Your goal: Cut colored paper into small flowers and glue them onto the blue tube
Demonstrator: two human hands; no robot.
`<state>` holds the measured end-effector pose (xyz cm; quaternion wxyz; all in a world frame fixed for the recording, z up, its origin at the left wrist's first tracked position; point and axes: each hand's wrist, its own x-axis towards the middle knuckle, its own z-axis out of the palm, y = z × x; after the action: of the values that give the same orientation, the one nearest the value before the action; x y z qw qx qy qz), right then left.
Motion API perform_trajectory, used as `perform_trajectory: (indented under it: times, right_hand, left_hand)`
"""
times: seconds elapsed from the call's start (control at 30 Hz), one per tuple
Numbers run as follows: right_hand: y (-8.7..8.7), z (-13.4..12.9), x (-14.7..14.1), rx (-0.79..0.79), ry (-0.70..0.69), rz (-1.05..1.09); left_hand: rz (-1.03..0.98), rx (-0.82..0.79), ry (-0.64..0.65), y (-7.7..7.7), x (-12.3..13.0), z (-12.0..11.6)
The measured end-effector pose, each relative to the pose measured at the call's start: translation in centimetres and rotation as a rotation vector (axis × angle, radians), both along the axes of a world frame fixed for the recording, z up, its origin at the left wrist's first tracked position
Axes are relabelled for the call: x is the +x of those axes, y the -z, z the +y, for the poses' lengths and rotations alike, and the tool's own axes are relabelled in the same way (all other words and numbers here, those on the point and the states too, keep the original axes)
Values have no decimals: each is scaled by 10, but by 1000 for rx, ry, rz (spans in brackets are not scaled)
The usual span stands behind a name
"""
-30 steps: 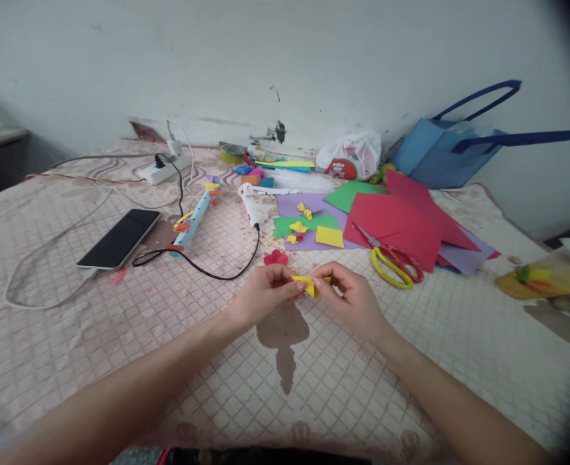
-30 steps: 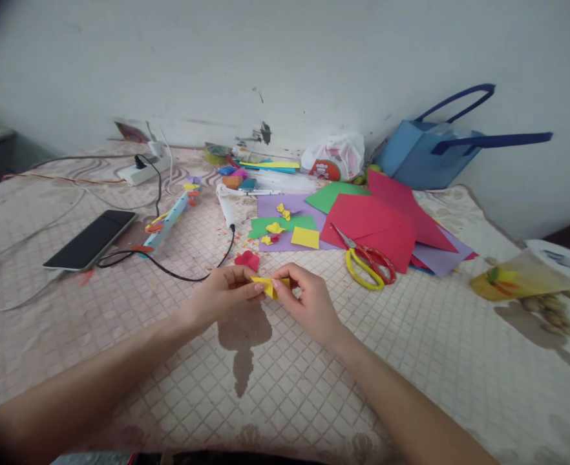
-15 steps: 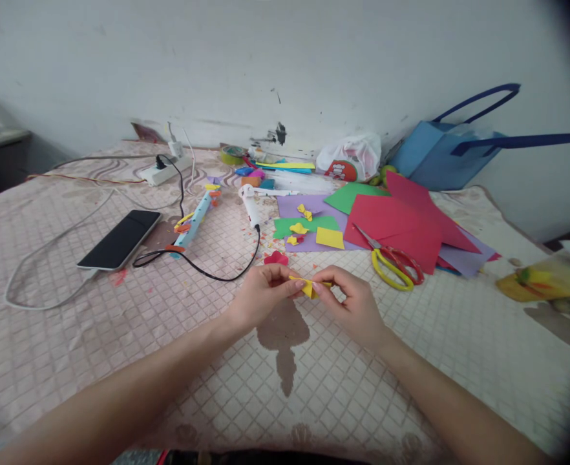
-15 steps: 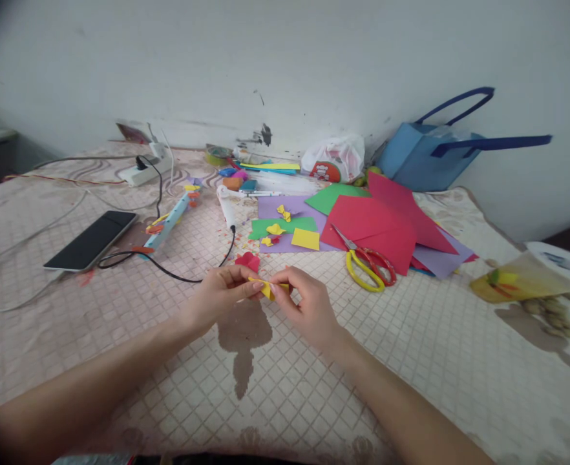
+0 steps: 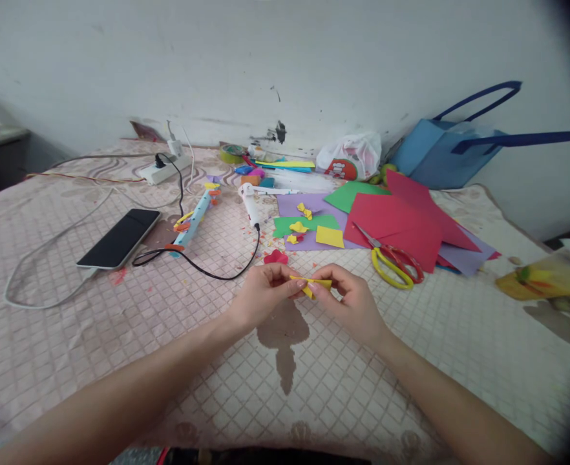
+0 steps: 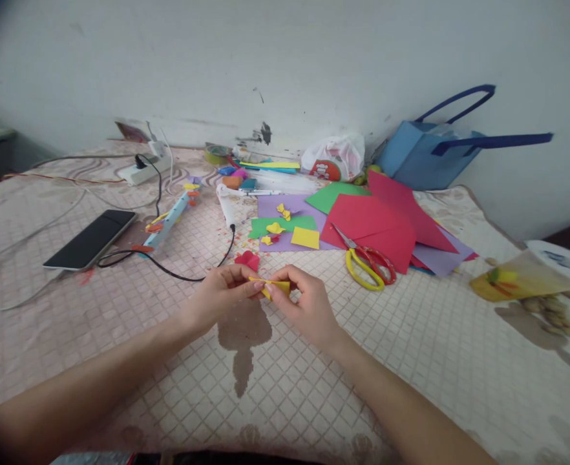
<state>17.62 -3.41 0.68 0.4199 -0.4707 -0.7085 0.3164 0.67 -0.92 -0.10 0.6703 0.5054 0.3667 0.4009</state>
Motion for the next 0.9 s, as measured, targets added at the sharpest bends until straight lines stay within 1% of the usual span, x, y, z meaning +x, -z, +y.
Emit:
perform_trajectory:
  times: [0.17,0.43,0.67,0.83,0.9]
  right_hand:
    - [0,0,0,-13,11,13]
    - [1,0,1,-26,22,62]
    - [2,1,0,-74,14,107]
    - [3,1,1,-84,11,128]
    - [3,1,2,-91,16,136]
  left_hand:
    - [0,13,11,-1,0,-1]
    - [-3,-8,-16,-6,1,-1]
    - [-17,-41,-22,-7,-1,0]
    - [-38,-63,-49,-6,-1,-2]
    - [-66,-76,-38,-5,-1,-1]
